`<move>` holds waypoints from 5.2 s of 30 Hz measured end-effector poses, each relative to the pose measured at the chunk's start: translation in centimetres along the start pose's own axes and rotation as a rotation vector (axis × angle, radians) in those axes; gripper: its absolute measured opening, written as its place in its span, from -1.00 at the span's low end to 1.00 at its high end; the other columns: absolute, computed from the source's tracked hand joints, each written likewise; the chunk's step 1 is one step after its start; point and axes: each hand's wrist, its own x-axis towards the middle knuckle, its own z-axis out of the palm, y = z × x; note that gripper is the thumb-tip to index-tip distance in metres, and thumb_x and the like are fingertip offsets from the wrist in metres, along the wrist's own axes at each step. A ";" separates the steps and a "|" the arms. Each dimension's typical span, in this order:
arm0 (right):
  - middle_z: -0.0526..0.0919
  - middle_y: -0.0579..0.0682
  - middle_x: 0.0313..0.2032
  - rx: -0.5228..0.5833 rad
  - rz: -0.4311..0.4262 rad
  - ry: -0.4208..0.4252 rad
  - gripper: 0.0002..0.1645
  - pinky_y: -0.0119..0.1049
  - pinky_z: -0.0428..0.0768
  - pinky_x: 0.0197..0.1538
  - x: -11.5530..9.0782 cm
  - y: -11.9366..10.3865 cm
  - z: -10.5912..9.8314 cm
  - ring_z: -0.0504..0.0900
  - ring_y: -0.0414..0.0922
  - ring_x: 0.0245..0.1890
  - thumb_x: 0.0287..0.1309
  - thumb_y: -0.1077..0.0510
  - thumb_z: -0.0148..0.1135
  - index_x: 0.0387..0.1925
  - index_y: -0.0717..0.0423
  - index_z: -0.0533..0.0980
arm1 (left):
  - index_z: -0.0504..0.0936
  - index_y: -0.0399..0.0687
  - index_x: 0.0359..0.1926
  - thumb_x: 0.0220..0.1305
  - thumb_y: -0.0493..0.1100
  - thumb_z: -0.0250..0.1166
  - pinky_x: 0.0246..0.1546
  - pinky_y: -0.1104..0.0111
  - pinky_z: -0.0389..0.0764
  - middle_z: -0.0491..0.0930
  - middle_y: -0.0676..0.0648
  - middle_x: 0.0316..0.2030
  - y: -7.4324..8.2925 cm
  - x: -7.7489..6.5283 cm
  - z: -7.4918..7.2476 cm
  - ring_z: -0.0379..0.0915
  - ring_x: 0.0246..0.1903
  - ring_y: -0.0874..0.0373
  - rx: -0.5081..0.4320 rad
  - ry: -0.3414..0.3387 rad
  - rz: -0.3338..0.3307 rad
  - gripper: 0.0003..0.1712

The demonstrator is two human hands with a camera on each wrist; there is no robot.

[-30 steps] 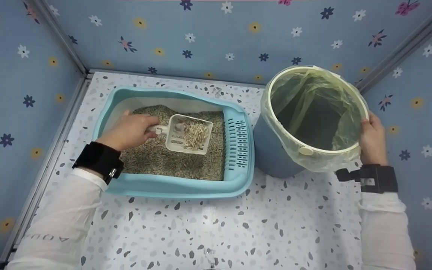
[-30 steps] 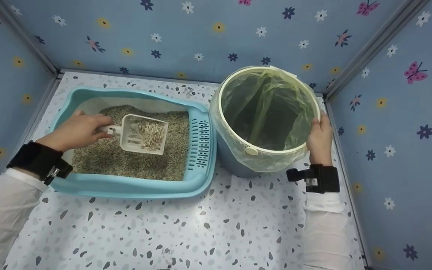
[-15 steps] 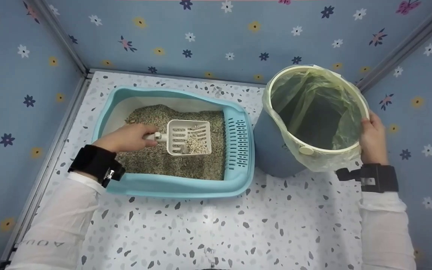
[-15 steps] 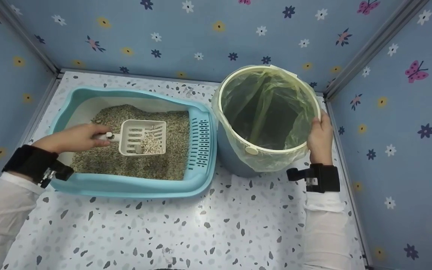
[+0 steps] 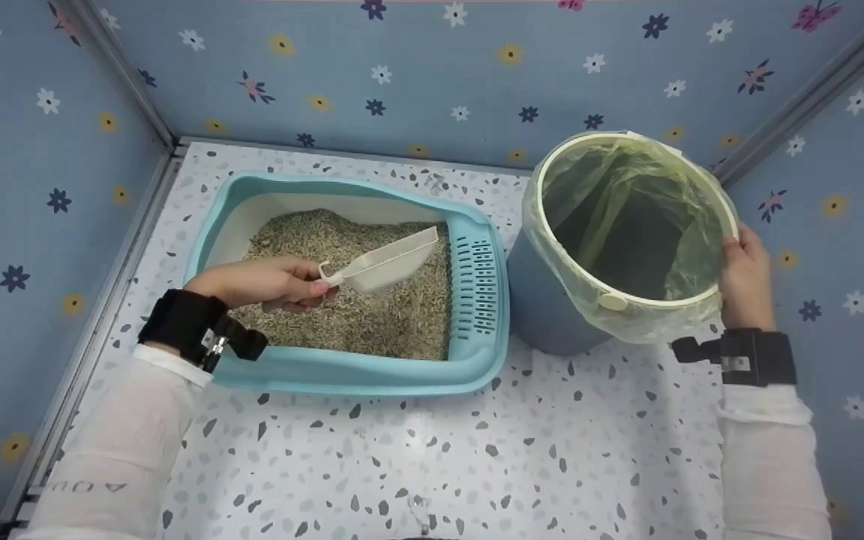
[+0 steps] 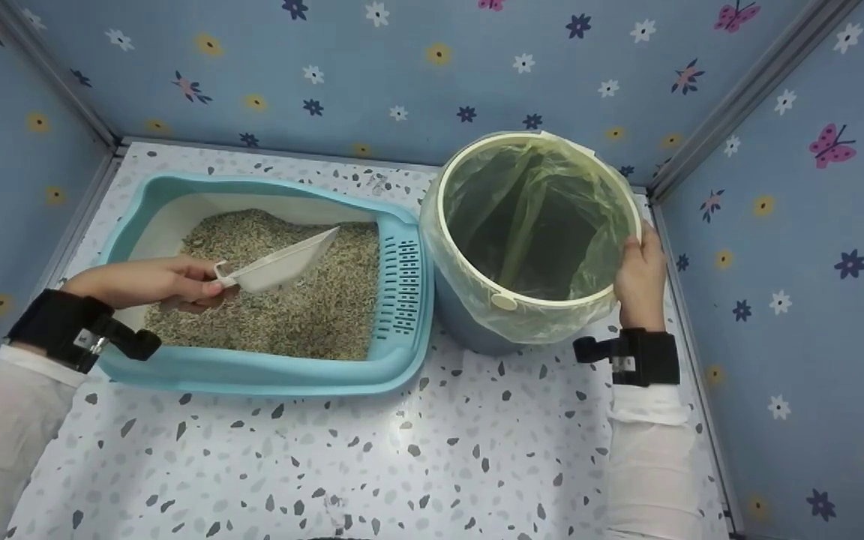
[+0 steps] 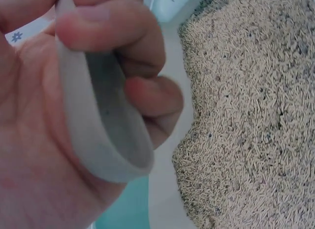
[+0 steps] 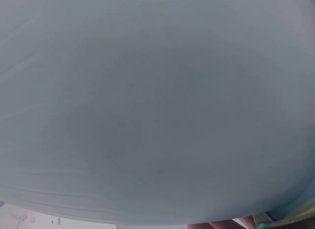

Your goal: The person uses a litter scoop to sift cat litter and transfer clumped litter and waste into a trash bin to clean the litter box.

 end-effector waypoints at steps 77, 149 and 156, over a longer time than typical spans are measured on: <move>-0.01 0.15 0.44 0.031 -0.005 -0.015 -0.40 -0.16 0.06 0.42 -0.1 -0.3 0.3 0.09 0.00 0.41 0.48 0.06 -0.40 0.46 0.11 -0.09 | 0.61 -0.03 -0.09 0.36 0.06 0.09 -0.65 0.42 0.26 0.42 0.05 -0.55 12.9 1.1 0.6 0.20 -0.66 0.23 0.602 0.446 -0.102 -0.67; 0.05 0.16 0.43 0.086 0.013 0.010 -0.40 -0.18 0.11 0.41 -0.1 0.1 0.1 0.15 -0.01 0.39 0.47 0.08 -0.36 0.45 0.12 -0.06 | 0.62 0.06 0.03 0.17 -0.05 0.33 -0.64 0.44 0.22 0.68 0.01 -0.31 8.2 7.5 5.5 0.32 -0.66 0.21 0.513 1.150 0.250 -0.62; 0.00 0.14 0.44 0.018 -0.009 0.008 -0.40 -0.18 0.07 0.42 0.0 0.1 0.1 0.08 -0.01 0.41 0.47 0.08 -0.40 0.46 0.13 -0.09 | 0.61 0.06 0.04 0.18 0.03 0.31 -0.61 0.37 0.21 0.68 -0.03 -0.34 3.2 5.6 3.3 0.29 -0.66 0.19 0.527 1.066 0.062 -0.59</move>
